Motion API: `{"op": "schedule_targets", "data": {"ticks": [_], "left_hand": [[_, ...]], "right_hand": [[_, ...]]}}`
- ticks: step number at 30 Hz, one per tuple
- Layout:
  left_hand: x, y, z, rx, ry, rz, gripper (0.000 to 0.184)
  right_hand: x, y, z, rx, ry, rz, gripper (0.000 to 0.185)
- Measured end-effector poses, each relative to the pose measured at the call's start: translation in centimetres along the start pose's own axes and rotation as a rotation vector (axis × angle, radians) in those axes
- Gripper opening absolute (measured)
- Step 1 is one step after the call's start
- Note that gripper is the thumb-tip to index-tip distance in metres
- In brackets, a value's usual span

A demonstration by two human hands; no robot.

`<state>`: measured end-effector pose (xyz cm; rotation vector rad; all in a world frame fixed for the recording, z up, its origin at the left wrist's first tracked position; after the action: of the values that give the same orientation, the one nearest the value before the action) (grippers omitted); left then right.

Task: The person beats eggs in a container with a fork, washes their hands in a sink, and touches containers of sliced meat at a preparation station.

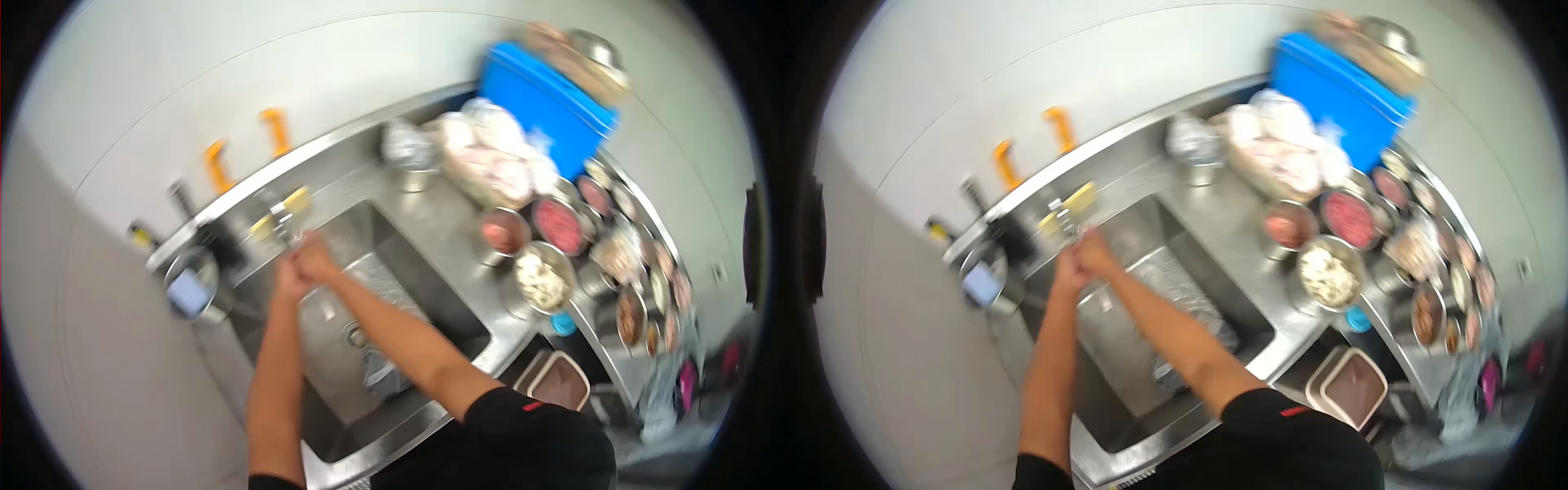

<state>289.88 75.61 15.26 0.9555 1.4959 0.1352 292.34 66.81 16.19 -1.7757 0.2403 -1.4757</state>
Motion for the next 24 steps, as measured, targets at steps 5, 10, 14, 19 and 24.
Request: {"op": "schedule_targets", "data": {"ticks": [5, 10, 14, 19, 24], "left_hand": [[3.5, 1.6, 3.8, 0.124, -0.383, 0.276, 0.029], [7.6, 1.6, 9.7, -0.099, -0.174, 0.606, 0.021], [0.7, 1.5, 7.3, -0.274, 0.237, 2.162, 0.02], [2.9, 1.1, 5.9, -0.148, 0.368, 1.233, 0.024], [4.9, 1.1, 2.4, -0.236, 0.36, 0.994, 0.049]], "right_hand": [[-0.3, -1.2, -3.1, -0.188, 0.358, 0.616, 0.025], [1.3, 2.1, -7.7, -0.125, 0.396, 0.496, 0.009], [4.1, 2.8, -11.6, -0.184, 0.378, 0.571, 0.007], [2.2, 3.3, -8.4, 0.032, 0.443, 0.694, 0.011], [2.7, -1.7, -5.3, 0.076, 0.297, 0.637, 0.009]]}}
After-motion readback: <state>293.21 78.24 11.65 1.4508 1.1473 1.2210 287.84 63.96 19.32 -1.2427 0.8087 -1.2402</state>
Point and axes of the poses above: each hand's wrist, its own z-axis towards the middle knuckle, its own x-axis out of the back of the hand, y = z × x, the point moved 2 cm from there along z, towards the middle knuckle, and after that the axes turned 12 degrees about -y, right-handed, at the moved point
